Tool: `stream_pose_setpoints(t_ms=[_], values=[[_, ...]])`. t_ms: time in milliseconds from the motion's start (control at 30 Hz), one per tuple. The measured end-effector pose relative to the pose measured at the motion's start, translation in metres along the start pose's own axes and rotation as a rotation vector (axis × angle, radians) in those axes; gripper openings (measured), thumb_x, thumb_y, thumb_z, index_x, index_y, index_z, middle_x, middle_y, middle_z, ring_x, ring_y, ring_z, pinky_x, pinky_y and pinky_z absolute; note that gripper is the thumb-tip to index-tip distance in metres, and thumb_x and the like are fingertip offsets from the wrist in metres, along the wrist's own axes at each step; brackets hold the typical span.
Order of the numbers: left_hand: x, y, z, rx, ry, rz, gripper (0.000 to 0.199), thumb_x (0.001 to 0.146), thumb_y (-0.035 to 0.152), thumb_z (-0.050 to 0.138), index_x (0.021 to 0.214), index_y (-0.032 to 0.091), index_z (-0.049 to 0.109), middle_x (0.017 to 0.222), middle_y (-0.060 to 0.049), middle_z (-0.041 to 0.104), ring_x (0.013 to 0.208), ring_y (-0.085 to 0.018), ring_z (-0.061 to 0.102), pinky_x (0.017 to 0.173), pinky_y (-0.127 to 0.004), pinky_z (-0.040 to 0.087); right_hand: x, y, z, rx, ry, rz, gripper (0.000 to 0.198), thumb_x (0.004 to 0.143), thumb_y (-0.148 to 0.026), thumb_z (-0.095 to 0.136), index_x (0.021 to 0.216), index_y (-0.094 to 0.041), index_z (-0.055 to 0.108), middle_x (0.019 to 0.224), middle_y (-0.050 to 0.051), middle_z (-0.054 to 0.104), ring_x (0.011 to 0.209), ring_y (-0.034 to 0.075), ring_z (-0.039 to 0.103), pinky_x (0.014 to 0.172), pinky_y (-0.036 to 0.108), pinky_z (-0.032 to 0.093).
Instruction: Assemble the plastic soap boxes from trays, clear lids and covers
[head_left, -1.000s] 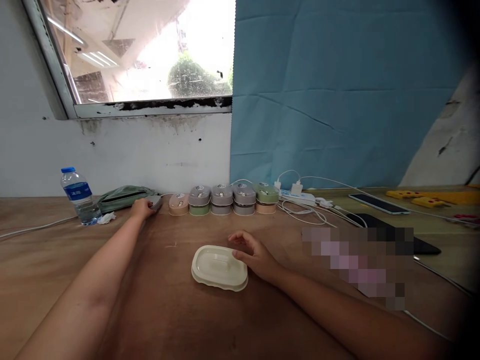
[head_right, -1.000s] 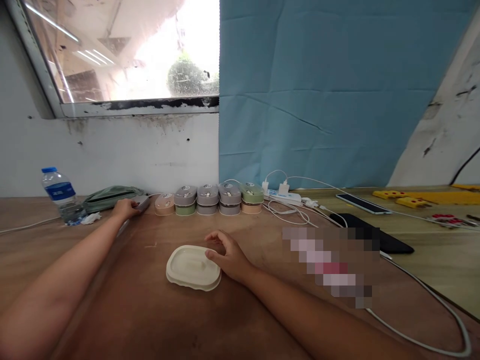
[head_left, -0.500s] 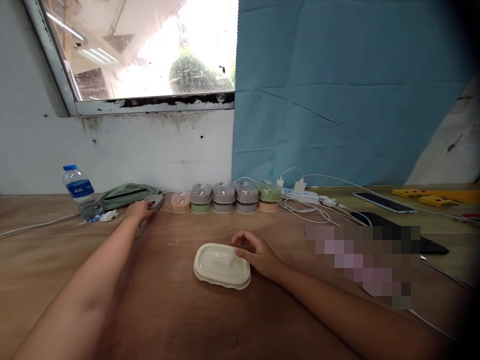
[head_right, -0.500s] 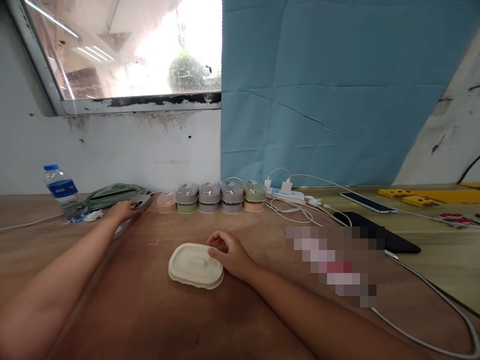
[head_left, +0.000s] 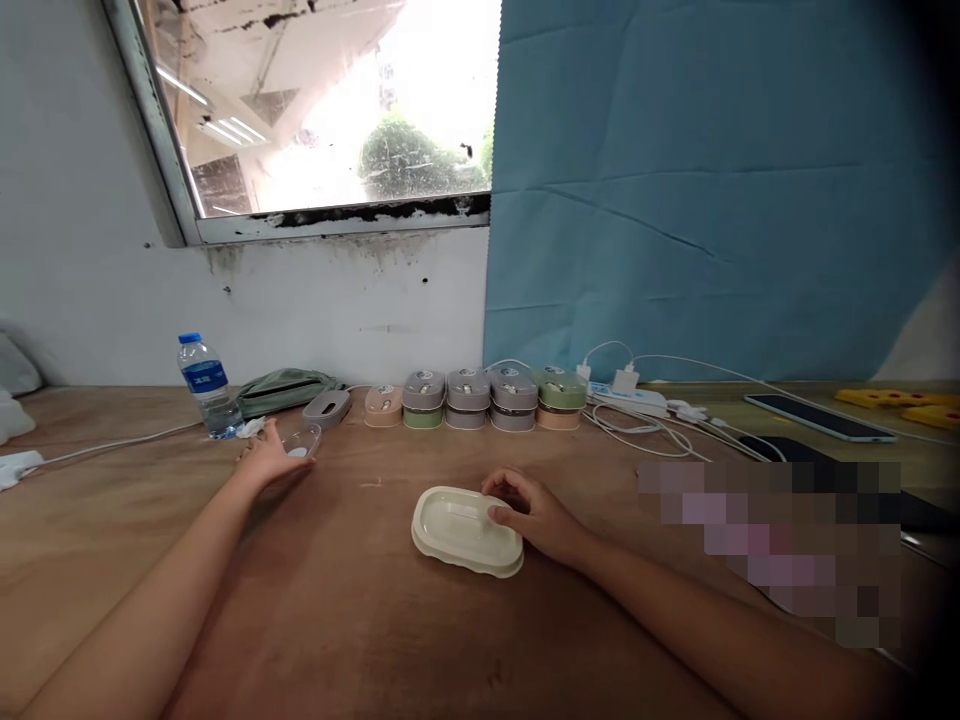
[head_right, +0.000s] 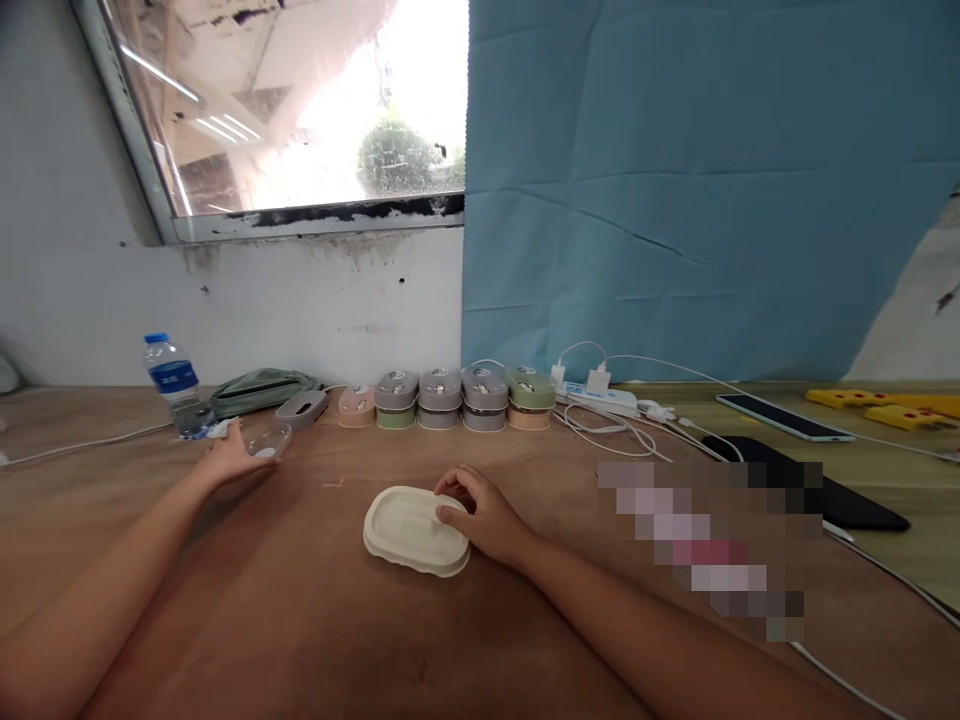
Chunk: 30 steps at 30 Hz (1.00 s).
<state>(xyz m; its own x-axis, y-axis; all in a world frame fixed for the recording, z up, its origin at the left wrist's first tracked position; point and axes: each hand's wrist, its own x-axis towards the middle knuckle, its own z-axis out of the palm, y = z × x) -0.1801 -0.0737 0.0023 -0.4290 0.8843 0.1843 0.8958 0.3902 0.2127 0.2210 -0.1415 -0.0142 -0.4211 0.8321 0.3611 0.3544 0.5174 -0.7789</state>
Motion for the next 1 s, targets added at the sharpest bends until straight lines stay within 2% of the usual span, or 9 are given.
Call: stream_pose_setpoints(t_ms=[167,300,633,767,833,900,1000], values=[[0.004,-0.007,0.000,-0.107,0.019,0.051,0.104,0.050,0.053,0.064,0.129,0.009,0.012,0.122,-0.025,0.041,0.111,-0.037,0.043,0.086,-0.041,0.036,-0.001,-0.002,-0.001,-0.015,-0.007,-0.003,0.014,0.073,-0.028,0.056,0.082,-0.019,0.053,0.086,0.003,0.054,0.081,0.018,0.051,0.074,0.031,0.042],[0.006,-0.013,0.001,-0.149,0.004,0.076,0.100,0.052,0.052,0.064,0.127,0.011,0.013,0.120,-0.023,0.045,0.108,-0.032,0.048,0.085,-0.036,0.038,-0.001,-0.004,-0.001,-0.036,-0.006,0.000,0.014,0.072,-0.029,0.056,0.081,-0.019,0.054,0.086,0.003,0.054,0.082,0.018,0.051,0.073,0.031,0.043],[0.009,-0.018,0.007,-0.143,0.057,0.099,0.096,0.050,0.052,0.063,0.126,0.012,0.019,0.124,-0.021,0.039,0.113,-0.033,0.042,0.089,-0.038,0.035,-0.001,-0.001,-0.001,-0.054,-0.012,-0.004,0.013,0.072,-0.028,0.057,0.081,-0.019,0.054,0.085,0.002,0.053,0.081,0.018,0.051,0.071,0.030,0.042],[0.002,-0.010,0.007,-0.060,0.110,0.116,0.091,0.052,0.055,0.060,0.125,0.013,0.025,0.126,-0.021,0.035,0.118,-0.037,0.033,0.094,-0.044,0.027,-0.001,-0.001,0.000,-0.043,-0.010,-0.008,0.014,0.072,-0.029,0.057,0.080,-0.018,0.054,0.086,0.002,0.053,0.081,0.018,0.051,0.073,0.030,0.042],[-0.007,0.002,0.008,0.007,0.215,0.208,0.083,0.055,0.054,0.058,0.122,0.013,0.031,0.129,-0.020,0.030,0.123,-0.037,0.022,0.099,-0.046,0.017,-0.001,-0.002,0.000,-0.042,-0.011,-0.009,0.013,0.072,-0.029,0.057,0.080,-0.018,0.054,0.085,0.003,0.053,0.081,0.018,0.051,0.072,0.031,0.042],[-0.018,0.021,0.011,0.032,0.297,0.377,0.071,0.060,0.047,0.056,0.120,0.014,0.036,0.132,-0.017,0.027,0.127,-0.034,0.014,0.103,-0.044,0.009,0.000,-0.003,0.001,-0.051,-0.011,-0.010,0.012,0.072,-0.028,0.057,0.080,-0.019,0.054,0.086,0.003,0.053,0.081,0.018,0.051,0.073,0.031,0.042],[-0.030,0.057,0.020,-0.070,0.216,0.587,0.055,0.067,0.036,0.053,0.117,0.017,0.041,0.128,-0.012,0.035,0.124,-0.028,0.024,0.104,-0.037,0.014,0.000,-0.006,0.000,-0.079,-0.043,-0.046,0.014,0.071,-0.026,0.057,0.083,-0.020,0.055,0.088,0.003,0.052,0.083,0.019,0.050,0.076,0.032,0.042]])
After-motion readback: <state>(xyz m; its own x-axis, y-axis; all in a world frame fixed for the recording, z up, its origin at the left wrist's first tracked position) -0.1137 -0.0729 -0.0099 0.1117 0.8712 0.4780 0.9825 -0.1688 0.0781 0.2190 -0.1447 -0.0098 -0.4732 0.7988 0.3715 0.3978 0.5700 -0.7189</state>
